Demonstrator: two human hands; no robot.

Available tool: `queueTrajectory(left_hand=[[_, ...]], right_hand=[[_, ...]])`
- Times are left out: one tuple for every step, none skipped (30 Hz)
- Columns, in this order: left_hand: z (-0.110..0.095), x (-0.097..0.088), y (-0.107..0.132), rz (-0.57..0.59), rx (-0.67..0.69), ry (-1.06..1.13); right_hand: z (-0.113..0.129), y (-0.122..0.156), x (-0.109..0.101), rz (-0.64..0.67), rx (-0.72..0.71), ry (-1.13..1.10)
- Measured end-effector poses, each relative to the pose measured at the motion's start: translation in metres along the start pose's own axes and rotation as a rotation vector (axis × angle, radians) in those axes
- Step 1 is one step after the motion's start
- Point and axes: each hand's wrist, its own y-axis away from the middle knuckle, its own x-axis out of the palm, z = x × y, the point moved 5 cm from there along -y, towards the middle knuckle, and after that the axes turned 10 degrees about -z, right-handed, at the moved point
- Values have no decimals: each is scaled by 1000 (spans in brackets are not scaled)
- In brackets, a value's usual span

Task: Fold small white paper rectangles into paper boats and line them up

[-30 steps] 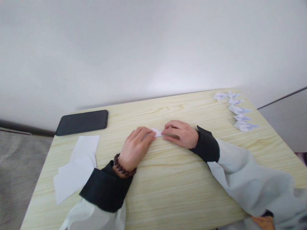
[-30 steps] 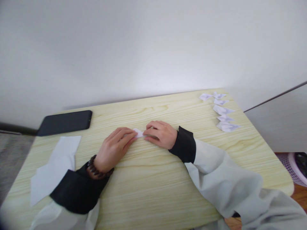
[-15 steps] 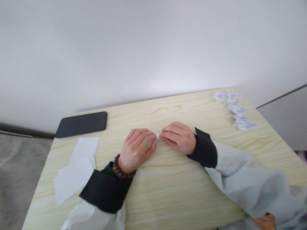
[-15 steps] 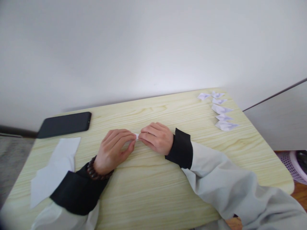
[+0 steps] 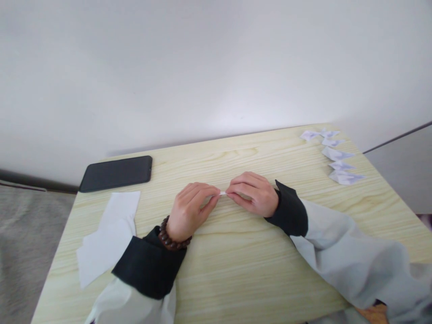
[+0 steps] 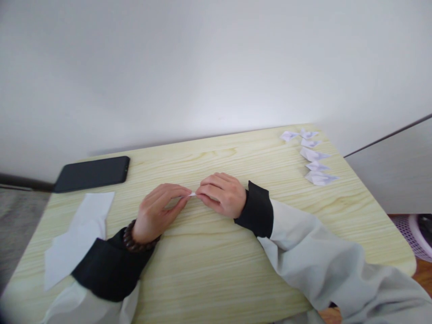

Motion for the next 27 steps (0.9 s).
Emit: queueTrajectory(left_hand=[[0, 0, 0, 2, -10, 9], [0, 1, 0, 5, -17, 21], [-1, 1, 0, 10, -22, 36], [-1, 1, 0, 14, -29, 49], [-2, 2, 0, 23, -39, 57], [-1, 2, 0, 32, -54, 58], [-1, 3, 0, 42, -74, 52], [1, 3, 1, 49, -98, 40], [2, 3, 1, 52, -122, 25], [3, 3, 2, 54, -144, 12], [5, 3, 3, 54, -161, 4], [6, 3, 3, 57, -175, 4], [7, 4, 4, 63, -186, 8], [7, 4, 5, 72, -196, 16], [8, 4, 5, 81, -206, 23], [9, 4, 5, 90, -217, 29], [9, 5, 5, 100, -229, 35], [9, 5, 5, 112, -238, 43], [8, 5, 5, 124, -243, 57], [7, 5, 4, 135, -243, 75], [6, 5, 3, 145, -239, 97], [5, 5, 2, 149, -231, 118], [3, 5, 2, 146, -220, 135], [2, 5, 1, 139, -207, 148], [1, 4, 0, 127, -194, 155], [0, 4, -1, 112, -179, 158], [-1, 4, -1, 97, -160, 160]], right_hand=[[1, 0, 0, 1, -8, 4], [2, -1, 0, -1, -16, 11], [2, -1, 0, -1, -24, 19], [3, -2, 1, 1, -31, 23], [4, -2, 1, 2, -29, 22], [4, -3, 0, 2, -15, 12], [3, -4, 0, 1, 14, -5], [2, -5, -1, 0, 54, -26], [0, -5, -1, -1, 100, -45], [-1, -5, -2, -1, 145, -60], [-3, -6, -3, 1, 180, -68], [-4, -6, -3, 3, 198, -75], [-4, -6, -3, 6, 203, -82], [-4, -5, -3, 9, 197, -89], [-4, -5, -3, 11, 185, -97], [-4, -5, -2, 11, 169, -105], [-4, -5, -2, 9, 155, -109], [-4, -4, -1, 6, 143, -110], [-3, -4, -1, 1, 132, -107], [-3, -4, -1, -6, 120, -100], [-3, -4, 0, -11, 105, -91], [-2, -3, 0, -13, 84, -82], [0, -3, 0, -13, 57, -72], [1, -3, 1, -12, 28, -61], [3, -3, 1, -10, 3, -49], [4, -3, 1, -6, -17, -35], [6, -3, 2, -4, -30, -19]])
